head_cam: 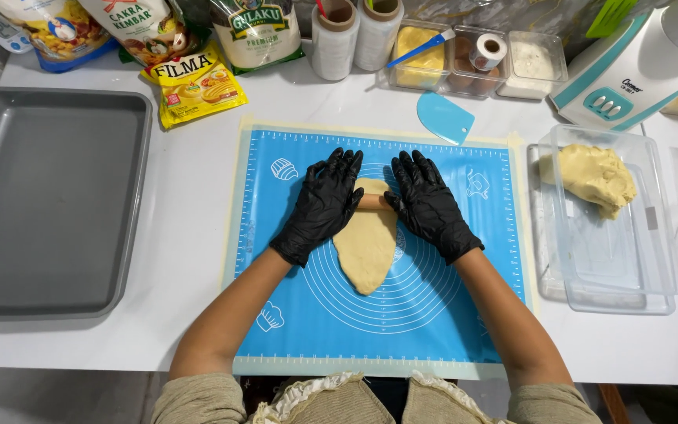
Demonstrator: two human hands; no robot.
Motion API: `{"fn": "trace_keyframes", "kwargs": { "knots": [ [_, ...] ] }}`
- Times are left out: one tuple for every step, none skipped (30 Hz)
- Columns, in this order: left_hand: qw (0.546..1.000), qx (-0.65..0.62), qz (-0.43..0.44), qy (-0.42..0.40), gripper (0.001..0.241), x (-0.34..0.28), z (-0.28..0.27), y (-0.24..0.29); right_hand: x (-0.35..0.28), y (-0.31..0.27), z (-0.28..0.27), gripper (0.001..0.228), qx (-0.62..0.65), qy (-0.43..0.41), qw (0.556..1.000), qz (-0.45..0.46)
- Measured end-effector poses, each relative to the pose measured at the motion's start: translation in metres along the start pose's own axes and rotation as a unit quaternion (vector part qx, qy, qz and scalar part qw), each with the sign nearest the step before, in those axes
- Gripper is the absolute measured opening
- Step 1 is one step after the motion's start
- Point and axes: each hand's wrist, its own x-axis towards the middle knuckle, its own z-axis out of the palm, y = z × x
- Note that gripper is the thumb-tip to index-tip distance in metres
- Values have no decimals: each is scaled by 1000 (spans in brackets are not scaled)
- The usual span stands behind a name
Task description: A person wearing gloves takes a piece of dough, shapes it into a ball, and rolls it flat using a rolling pin on a silicone mat.
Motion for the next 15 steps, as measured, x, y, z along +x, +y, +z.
{"fn": "trace_keyframes", "kwargs": {
  "knots": [
    [1000, -1, 0, 0, 63, -4, -3, 3, -3, -7, -3, 67, -11, -7, 1000, 14],
    [1000, -2, 0, 1, 64, -8, -6, 7, -6, -13, -7, 71, -23, -13, 999, 29],
    [1000, -2, 0, 1, 64, -12, -7, 9, -10, -16, -7, 71, -22, -13, 999, 29],
    [1000, -3, 1, 1, 66, -15, -9, 11, -14, -18, -7, 72, -24, -13, 999, 30],
    [1000, -5, 1, 1, 67, -19, -10, 14, -20, -20, -7, 73, -26, -14, 999, 31],
    [1000, -5, 1, 0, 67, -22, -8, 14, -24, -21, -7, 73, -26, -14, 999, 31],
    [1000, 20, 11, 0, 68, -26, -7, 14, -28, -24, -7, 82, -43, -16, 998, 30],
    [999, 46, 21, -1, 68, -29, -6, 14, -32, -26, -7, 91, -61, -19, 998, 29],
    [999, 46, 22, -2, 68, -33, -9, 17, -35, -30, -10, 91, -61, -19, 998, 30],
    [999, 24, 21, -1, 67, -36, -12, 21, -38, -34, -12, 93, -54, -25, 998, 34],
    [1000, 3, 22, 0, 65, -38, -15, 24, -39, -37, -16, 96, -47, -30, 998, 39],
    [1000, 3, 22, 1, 65, -40, -23, 29, -43, -39, -16, 96, -47, -29, 998, 39],
    [999, -28, 21, 3, 63, -43, -31, 33, -47, -42, -15, 95, -34, -27, 998, 43],
    [998, -58, 19, 6, 60, -45, -38, 38, -50, -44, -14, 94, -21, -24, 998, 47],
    [998, -58, 18, 6, 60, -48, -48, 43, -54, -47, -14, 94, -20, -25, 998, 45]
  ]
}}
